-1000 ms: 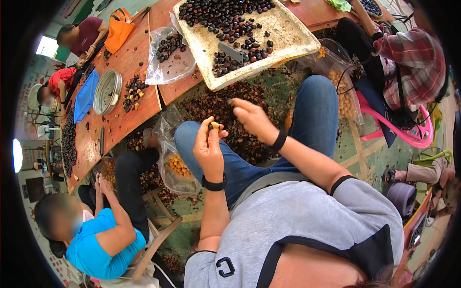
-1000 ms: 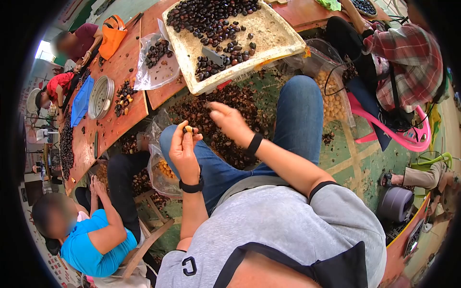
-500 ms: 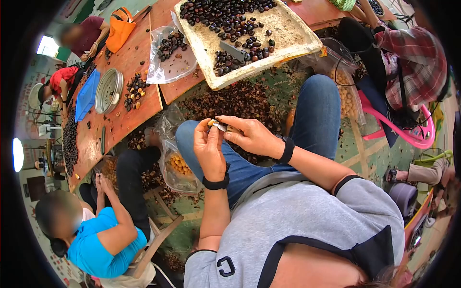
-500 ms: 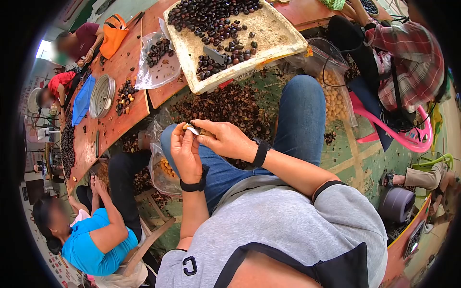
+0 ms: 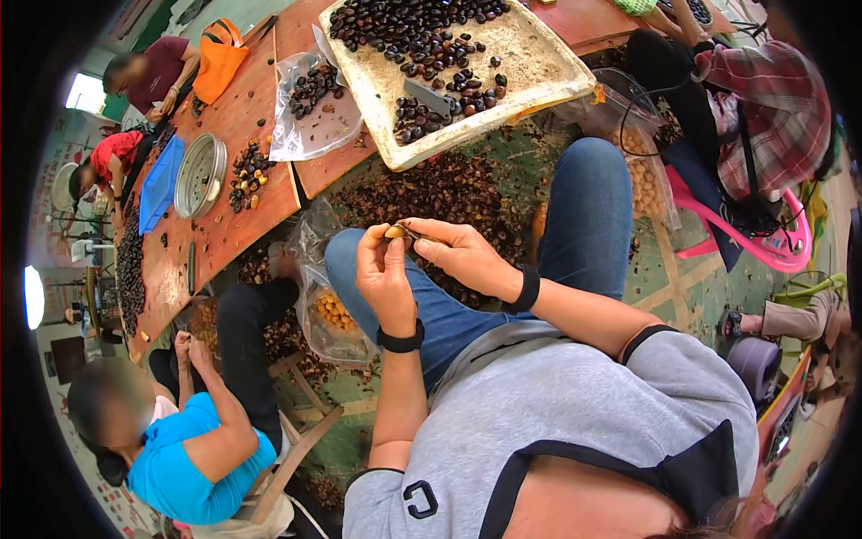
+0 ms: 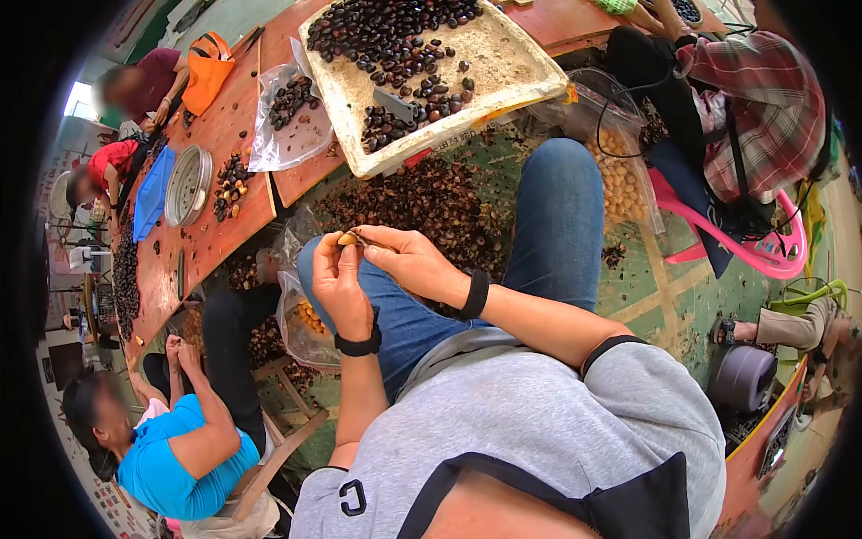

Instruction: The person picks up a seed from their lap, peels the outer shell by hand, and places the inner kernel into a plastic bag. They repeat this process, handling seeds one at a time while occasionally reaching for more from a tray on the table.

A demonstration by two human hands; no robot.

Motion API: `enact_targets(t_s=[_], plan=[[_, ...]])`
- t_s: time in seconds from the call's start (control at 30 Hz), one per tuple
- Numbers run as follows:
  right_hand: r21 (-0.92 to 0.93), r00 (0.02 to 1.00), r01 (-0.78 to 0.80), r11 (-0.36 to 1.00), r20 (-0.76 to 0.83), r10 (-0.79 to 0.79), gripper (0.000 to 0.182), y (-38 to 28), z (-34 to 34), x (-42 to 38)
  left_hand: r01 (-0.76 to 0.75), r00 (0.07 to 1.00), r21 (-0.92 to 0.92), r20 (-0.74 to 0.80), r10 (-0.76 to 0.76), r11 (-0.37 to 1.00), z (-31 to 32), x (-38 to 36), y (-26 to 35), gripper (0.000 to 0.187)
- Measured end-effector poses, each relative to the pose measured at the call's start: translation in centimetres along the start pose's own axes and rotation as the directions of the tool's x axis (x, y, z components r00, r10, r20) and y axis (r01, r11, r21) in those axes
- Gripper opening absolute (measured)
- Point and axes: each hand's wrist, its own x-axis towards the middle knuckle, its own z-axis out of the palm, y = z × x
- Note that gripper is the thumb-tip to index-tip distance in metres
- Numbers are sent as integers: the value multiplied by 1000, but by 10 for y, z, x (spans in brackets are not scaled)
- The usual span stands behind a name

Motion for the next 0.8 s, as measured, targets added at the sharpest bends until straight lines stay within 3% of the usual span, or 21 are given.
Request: enact_targets(t_s=[0.07, 0.13, 0.23, 0.3, 0.33, 0.37, 0.47, 0.5, 0.57, 0.6, 0.8], plan=[[38, 1000, -4, 999, -27, 5, 41, -6, 1, -1, 10, 1000, -34, 13, -10, 999, -3, 1, -1, 19], [100, 981, -193, 976, 11, 193, 39, -18, 1, -1, 22, 999, -65, 25, -20, 998, -8, 1, -4, 19], [173, 949, -315, 933, 36, 314, 39, -7, -7, 4, 80, 996, -177, 52, -72, 981, -8, -1, -3, 18], [217, 941, -302, 928, -90, 327, 40, -5, -19, 12, 79, 994, -357, 94, -49, 931, -5, -5, 2, 16], [187, 939, -277, 942, -157, 307, 41, 2, -26, 14, 78, 996, -392, 65, -57, 917, -4, -3, 4, 16], [132, 957, -246, 960, -126, 263, 43, 6, -31, 11, 72, 997, -390, 61, -52, 918, -7, -1, 5, 16], [-187, 998, 53, 981, 26, -49, 47, -1, -18, 0, 149, 986, -448, -3, -168, 881, -13, 2, 3, 19], [-272, 996, -35, 962, 72, 56, 47, -12, -14, -4, 152, 985, -447, -2, -171, 881, -12, 1, 1, 19], [-450, 992, 119, 885, 84, -90, 48, -23, -6, -7, 160, 985, -426, 16, -170, 890, -9, 1, -2, 18], [-457, 985, 172, 872, 87, -149, 47, -22, -5, -6, 155, 986, -430, 7, -168, 890, -6, 0, -1, 17], [-575, 981, 195, 794, 106, -164, 49, -21, -6, -4, 132, 989, -445, 2, -147, 886, 1, -3, 2, 17]])
